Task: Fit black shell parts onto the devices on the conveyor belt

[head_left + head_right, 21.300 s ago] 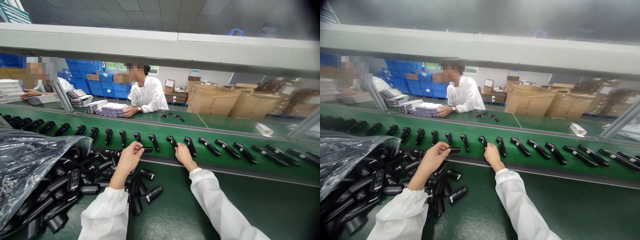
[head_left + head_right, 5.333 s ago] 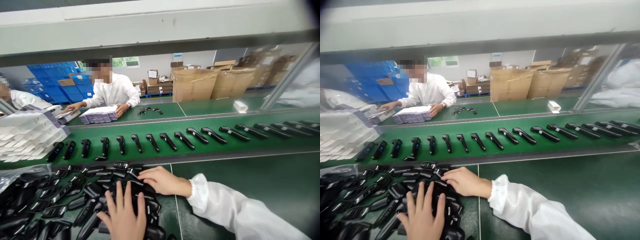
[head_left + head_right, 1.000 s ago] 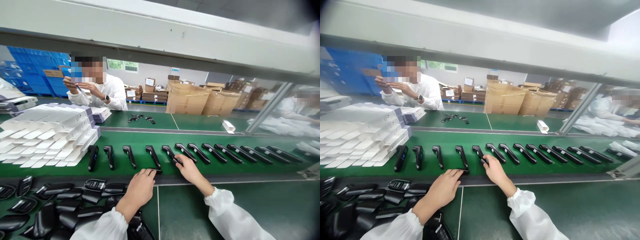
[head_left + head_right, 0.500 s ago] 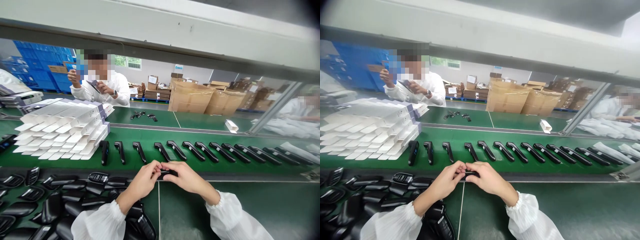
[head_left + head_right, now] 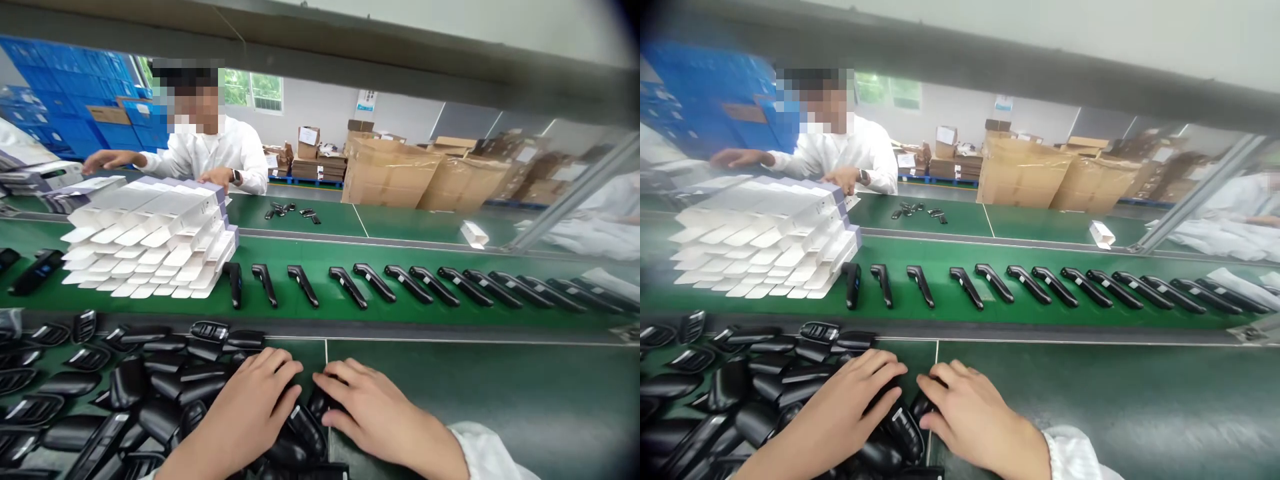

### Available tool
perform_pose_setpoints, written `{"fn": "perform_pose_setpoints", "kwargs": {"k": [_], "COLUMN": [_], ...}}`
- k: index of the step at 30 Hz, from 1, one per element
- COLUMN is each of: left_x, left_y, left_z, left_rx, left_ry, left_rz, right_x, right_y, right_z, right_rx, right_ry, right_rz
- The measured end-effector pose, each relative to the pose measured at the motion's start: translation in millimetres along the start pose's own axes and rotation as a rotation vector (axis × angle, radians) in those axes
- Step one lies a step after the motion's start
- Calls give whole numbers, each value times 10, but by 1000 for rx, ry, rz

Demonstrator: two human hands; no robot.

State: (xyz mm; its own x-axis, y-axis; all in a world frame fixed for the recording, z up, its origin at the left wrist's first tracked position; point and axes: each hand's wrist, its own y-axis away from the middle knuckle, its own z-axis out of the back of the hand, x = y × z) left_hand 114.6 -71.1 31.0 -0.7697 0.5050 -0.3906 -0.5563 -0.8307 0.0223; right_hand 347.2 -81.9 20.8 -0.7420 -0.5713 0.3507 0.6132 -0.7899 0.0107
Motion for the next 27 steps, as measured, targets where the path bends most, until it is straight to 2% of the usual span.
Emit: {"fn": "perform_pose_setpoints", "kwargs": {"k": [3, 5, 8, 11, 14, 16, 17, 18, 20, 22, 23, 25, 27], "left_x": [-132, -209, -279, -329, -389, -385, -351, -289, -85, 181, 311, 520, 630], "left_y": [-52, -133, -308, -506, -633, -627, -592, -540, -407, -279, -231, -175, -166], "left_z": [-29, -102, -253, -367, -376, -318, -273, -223, -117, -28, 3, 38, 53], "left_rx": [40, 50, 1, -115, -153, -142, -147, -160, -201, -211, -192, -102, -14], "left_ry": [1, 17, 162, 546, 937, 971, 883, 734, 335, -46, -191, -365, -427], "left_rz": [-18, -18, 43, 146, 144, 129, 123, 115, 100, 153, 207, 284, 298], "right_x": [-36, -145, -284, -316, -296, -350, -423, -534, -858, -1249, -1433, -1722, -1884], "right_y": [-5, -56, -120, -144, -155, -163, -167, -168, -163, -149, -144, -156, -208], "right_z": [-87, -121, -138, -148, -150, -119, -89, -49, 45, 120, 138, 130, 88], "right_rx": [-15, -49, -165, -354, -498, -476, -453, -449, -524, -641, -640, -602, -544], "right_ry": [52, -76, -498, -1031, -1392, -1490, -1498, -1466, -1270, -916, -739, -413, -141], "right_rz": [-74, -84, -146, -291, -387, -404, -396, -384, -392, -460, -487, -492, -477]}}
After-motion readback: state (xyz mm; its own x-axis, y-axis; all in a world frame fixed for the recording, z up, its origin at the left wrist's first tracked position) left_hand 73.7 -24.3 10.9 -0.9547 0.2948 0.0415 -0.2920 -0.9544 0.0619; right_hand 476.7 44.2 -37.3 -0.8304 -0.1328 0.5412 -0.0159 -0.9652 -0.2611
